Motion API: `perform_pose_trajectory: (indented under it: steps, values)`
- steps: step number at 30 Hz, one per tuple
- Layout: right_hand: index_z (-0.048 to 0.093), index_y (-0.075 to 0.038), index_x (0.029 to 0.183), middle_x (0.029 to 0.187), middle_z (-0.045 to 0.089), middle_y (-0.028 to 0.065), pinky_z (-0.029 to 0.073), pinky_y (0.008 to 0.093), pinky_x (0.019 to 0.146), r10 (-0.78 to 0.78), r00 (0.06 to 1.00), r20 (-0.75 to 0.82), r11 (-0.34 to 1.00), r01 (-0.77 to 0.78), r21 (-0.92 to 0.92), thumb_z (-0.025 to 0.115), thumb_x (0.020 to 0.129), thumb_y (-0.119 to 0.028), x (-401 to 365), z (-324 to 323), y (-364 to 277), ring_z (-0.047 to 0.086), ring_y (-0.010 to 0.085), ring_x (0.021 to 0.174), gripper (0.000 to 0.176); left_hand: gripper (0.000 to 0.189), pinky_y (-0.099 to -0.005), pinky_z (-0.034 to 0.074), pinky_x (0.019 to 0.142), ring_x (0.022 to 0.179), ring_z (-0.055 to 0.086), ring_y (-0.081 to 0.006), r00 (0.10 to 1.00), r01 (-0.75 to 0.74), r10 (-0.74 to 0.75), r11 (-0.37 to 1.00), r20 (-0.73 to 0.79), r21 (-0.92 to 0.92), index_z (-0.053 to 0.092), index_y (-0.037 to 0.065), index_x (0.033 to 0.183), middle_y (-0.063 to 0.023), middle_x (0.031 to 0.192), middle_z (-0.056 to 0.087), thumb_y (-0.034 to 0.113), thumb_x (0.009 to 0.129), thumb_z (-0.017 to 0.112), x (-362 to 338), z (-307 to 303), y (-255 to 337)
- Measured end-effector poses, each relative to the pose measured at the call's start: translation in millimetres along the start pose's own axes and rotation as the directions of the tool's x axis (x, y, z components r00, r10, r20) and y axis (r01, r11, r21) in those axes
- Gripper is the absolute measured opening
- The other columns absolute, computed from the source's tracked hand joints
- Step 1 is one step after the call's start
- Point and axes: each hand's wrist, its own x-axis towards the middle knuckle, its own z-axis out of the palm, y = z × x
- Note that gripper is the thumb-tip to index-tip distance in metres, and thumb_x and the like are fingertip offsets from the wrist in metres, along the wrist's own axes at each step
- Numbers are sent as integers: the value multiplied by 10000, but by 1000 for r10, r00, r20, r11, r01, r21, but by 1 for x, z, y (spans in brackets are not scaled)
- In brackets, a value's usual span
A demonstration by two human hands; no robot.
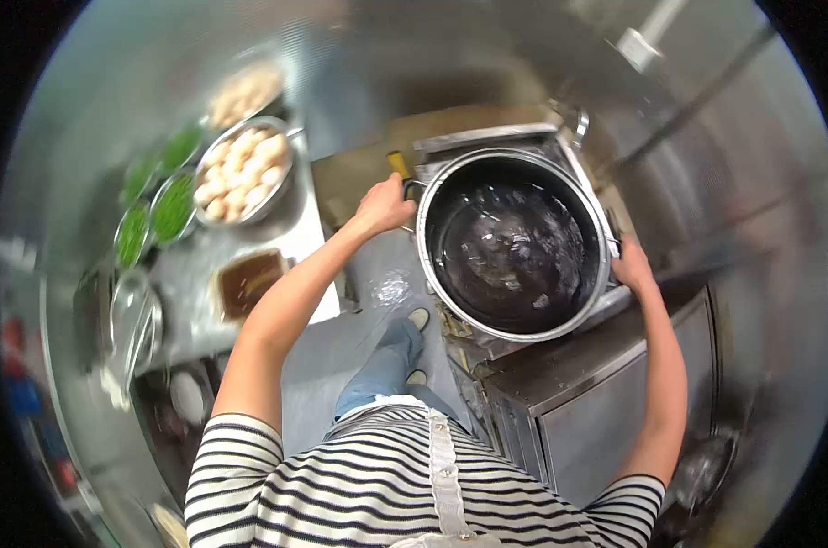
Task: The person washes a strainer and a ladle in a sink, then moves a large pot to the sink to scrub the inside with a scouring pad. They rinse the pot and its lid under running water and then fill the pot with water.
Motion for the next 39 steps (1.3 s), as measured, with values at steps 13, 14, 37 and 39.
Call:
perform_pose_trajectory:
  steps: [13, 14, 37, 39]
  values:
    - [479, 28, 947, 777, 552, 139, 397, 277, 701, -726, 687, -42, 658, 710, 251, 497, 646, 10, -81, -75, -282, 510, 220, 717, 302, 306, -362, 419, 603, 679, 545, -264, 855, 227, -389, 876, -344, -426, 451, -52, 802, -182, 678, 533, 205, 650, 521, -325, -183, -115]
    - [479, 29, 939, 758, 543, 122, 393, 261, 683, -763, 646, -24, 607, 728, 319, 495, 647, 14, -96, -75, -310, 489, 196, 690, 294, 304, -361, 408, 588, 658, 527, -259, 827, 250, -418, 872, -376, -420, 444, -48, 797, -167, 673, 521, 206, 649, 522, -350, -194, -131]
    - [531, -37, 986, 821, 563, 224, 413, 351, 720, -984, -148, 95, -119, 958, 261, 506, 614, -46, -300, 35, -1034, 537, 368, 808, 372, 151, -245, 313, 457, 535, 388, -78, 72, 380, -724, 656, -686, -652, 491, 26, 763, 17, 595, 419, 152, 689, 531, -716, -397, -518]
    - [533, -51, 986, 833, 567, 222, 413, 367, 726, -969, -243, 45, -230, 953, 197, 510, 622, -50, -295, 55, -1096, 538, 368, 824, 365, 144, -246, 317, 465, 539, 391, -82, 22, 396, -730, 634, -683, -664, 488, 26, 759, 15, 599, 424, 147, 689, 523, -723, -414, -547]
